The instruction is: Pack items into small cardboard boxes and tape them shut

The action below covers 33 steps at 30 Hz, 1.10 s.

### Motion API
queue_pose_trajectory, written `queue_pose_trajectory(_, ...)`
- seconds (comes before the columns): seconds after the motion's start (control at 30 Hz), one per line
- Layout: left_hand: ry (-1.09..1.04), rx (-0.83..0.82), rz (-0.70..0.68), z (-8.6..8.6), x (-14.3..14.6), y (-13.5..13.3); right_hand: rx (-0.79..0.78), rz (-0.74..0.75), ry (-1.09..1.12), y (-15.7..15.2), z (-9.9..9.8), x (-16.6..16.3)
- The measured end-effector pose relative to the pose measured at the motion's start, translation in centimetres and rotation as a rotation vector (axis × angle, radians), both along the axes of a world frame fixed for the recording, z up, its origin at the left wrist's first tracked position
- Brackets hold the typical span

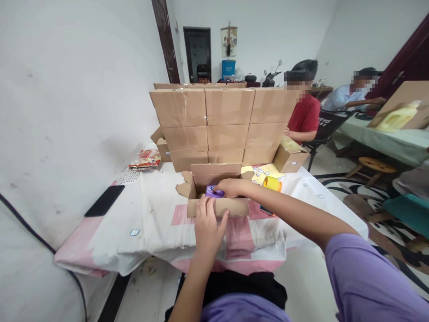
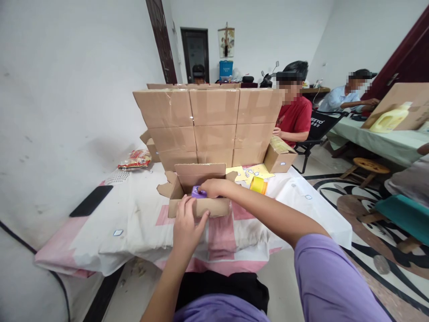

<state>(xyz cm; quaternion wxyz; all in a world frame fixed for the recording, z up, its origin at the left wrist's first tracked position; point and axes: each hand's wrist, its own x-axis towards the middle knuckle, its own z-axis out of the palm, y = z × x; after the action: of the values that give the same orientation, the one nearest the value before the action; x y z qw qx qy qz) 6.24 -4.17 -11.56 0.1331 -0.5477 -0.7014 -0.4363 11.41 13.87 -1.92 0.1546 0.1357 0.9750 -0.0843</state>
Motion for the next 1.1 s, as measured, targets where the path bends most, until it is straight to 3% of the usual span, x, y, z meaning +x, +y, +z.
queue_pose_trajectory(0.1,-0.011,0.005,-0.031,0.1,-0.4,-0.3,-0.039,-0.036,0.076,-0.9,1.7,1.8)
queue_pose_trajectory(0.2,-0.037,-0.024,-0.188,0.6,-2.5,-1.4,-0.035,-0.111,0.559,-2.3,2.4,5.8)
queue_pose_trajectory(0.3,-0.032,0.046,-0.159,1.1,-6.4,-2.4,0.105,-0.399,1.182,-3.4,0.2,10.5)
queue_pose_trajectory(0.37,-0.100,0.134,-0.053,1.0,-9.0,-2.5,0.054,-0.580,1.369,-3.6,-2.3,12.6)
queue_pose_trajectory(0.43,-0.252,0.124,-0.118,0.7,-10.8,-2.1,-0.162,-0.613,1.419,-3.6,-4.7,13.3)
queue_pose_trajectory(0.53,-0.451,-0.016,-0.316,0.2,-11.7,-1.4,-0.442,-0.490,1.308,-3.5,-6.4,12.4)
queue_pose_trajectory(0.67,-0.538,-0.062,-0.308,0.4,-11.0,-0.8,-0.395,-0.430,1.103,-3.5,-6.0,10.5)
queue_pose_trajectory(0.8,-0.566,-0.030,-0.170,0.9,-10.7,0.3,-0.421,-0.468,1.224,-3.2,-5.9,9.7)
queue_pose_trajectory(0.93,-0.479,-0.002,-0.043,0.8,-11.0,2.1,-0.454,-0.657,1.411,-2.3,-6.9,9.2)
queue_pose_trajectory(1.1,-0.051,-0.082,-0.087,2.2,-10.9,3.0,-0.572,-0.602,1.436,-1.3,-7.3,8.9)
